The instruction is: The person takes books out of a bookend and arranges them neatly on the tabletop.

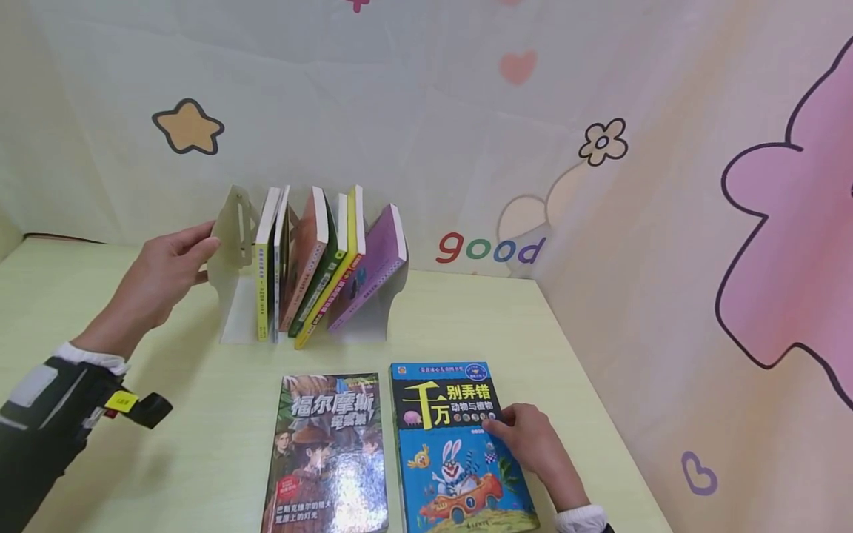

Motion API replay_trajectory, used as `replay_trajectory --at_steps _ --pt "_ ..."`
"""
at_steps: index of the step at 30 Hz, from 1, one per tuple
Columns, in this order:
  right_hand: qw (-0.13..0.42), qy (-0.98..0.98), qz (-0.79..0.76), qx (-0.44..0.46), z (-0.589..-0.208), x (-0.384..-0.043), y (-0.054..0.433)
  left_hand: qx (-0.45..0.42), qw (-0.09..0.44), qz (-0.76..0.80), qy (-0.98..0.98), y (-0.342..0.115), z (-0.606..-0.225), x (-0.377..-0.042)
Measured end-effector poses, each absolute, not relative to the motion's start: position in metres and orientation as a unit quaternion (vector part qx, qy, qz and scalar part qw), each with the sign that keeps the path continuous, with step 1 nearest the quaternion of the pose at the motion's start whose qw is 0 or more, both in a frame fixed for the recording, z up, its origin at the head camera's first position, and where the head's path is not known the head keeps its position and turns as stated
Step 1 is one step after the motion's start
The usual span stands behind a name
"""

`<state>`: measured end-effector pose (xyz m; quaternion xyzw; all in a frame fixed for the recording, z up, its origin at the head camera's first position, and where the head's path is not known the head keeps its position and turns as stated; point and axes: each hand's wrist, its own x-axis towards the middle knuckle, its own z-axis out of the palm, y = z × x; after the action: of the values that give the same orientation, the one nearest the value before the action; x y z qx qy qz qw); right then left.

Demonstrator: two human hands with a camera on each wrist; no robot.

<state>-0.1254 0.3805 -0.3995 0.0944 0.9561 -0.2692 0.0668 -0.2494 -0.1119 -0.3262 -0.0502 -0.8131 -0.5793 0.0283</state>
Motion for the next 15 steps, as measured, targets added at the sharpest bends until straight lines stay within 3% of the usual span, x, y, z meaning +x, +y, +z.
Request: replay_trajectory --at_steps 15 --pt "0.05 0.978 -0.19 0.074 -0.388 -0.131 0.375 -0.048 0.035 -0.586 -0.808 -0.111 -0.328 -0.247"
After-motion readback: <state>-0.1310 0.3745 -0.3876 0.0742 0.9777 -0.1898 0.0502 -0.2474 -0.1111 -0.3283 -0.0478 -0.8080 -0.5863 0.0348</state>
